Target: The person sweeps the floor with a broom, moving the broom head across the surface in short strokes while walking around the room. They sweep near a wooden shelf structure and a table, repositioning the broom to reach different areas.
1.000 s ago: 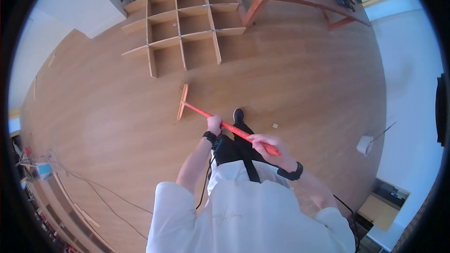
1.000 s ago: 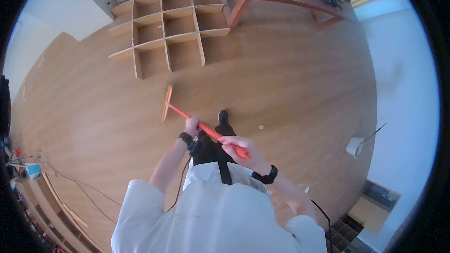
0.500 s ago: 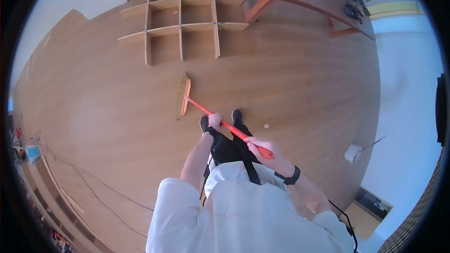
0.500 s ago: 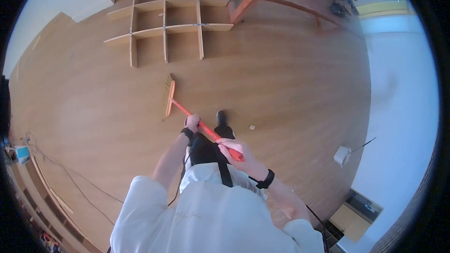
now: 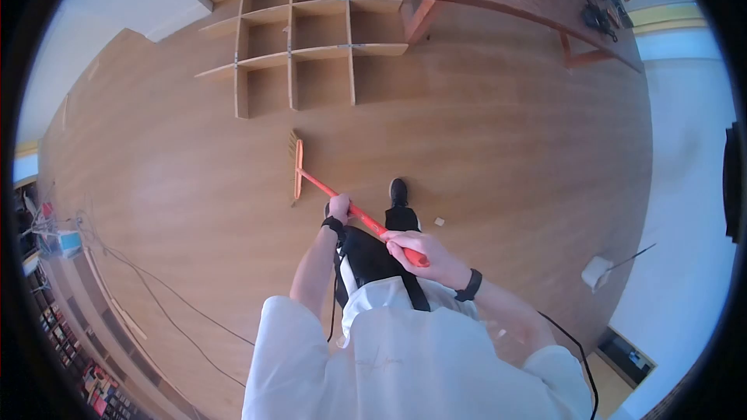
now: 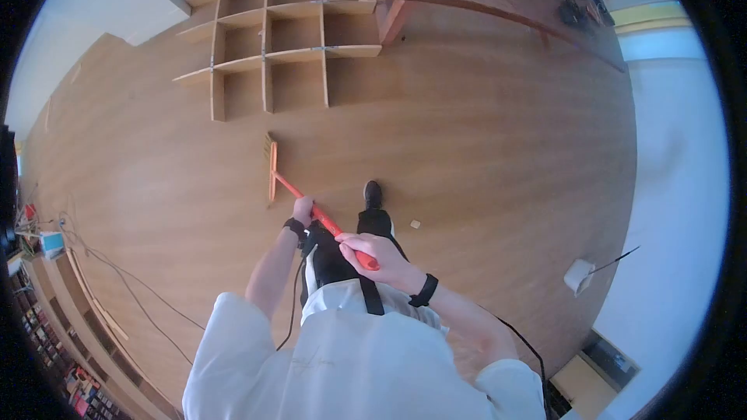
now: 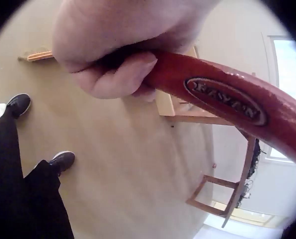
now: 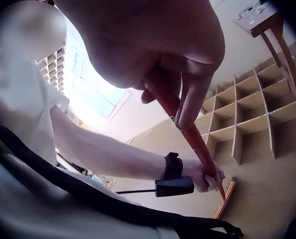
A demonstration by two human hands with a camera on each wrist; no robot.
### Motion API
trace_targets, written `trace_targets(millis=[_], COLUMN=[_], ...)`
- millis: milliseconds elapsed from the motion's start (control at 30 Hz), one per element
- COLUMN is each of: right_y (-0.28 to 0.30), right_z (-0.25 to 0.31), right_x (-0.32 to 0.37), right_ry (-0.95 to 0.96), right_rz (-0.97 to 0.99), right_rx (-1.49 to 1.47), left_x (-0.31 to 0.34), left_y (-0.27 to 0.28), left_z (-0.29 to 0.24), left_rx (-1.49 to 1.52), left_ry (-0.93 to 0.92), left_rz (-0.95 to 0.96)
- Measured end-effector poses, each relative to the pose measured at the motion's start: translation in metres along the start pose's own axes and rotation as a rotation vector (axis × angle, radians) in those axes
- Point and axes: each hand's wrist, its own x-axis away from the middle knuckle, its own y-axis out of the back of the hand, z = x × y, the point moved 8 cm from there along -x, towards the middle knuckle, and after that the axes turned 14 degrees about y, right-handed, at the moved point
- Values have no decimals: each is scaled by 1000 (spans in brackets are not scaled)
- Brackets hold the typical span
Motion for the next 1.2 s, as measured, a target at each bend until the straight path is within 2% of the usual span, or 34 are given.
trace_targets(millis=[100,167,200,300,467,600,633,733,867,967,1033,1200], right_y=[36,56,67,98,136,146,145,151,153,160,164,168], right_z=[-32,-36,-36,-35,-24,-17,-14,-9,-13,-24,-24,-34], right_x=[16,22,27,43,61,63,65,61,63,66,68,71], right_ry=[-87,-74,-75,-95,-105,-8,17,66,145,77,66,38], right_rz=[22,-6,-3,9,20,67,86,40,0,-33,-46,-67], right_rx=[-16,-18,22,78,109,141,142,175,181,129,119,89], left_x=[-3,-1,-21,24,31,50,61,70,74,74,78,78], left_y=[-37,-70,-86,-138,-188,-190,-186,-182,-183,-193,-192,-182], left_z=[7,8,18,22,41,43,42,33,33,31,33,30], left_rx=[-116,-37,3,-27,32,99,51,93,110,93,94,178], left_ry=[48,-33,-66,-4,-8,-43,-26,-53,-58,-21,-4,-70], left_rz=[-27,2,17,31,91,82,27,68,30,33,-40,-41])
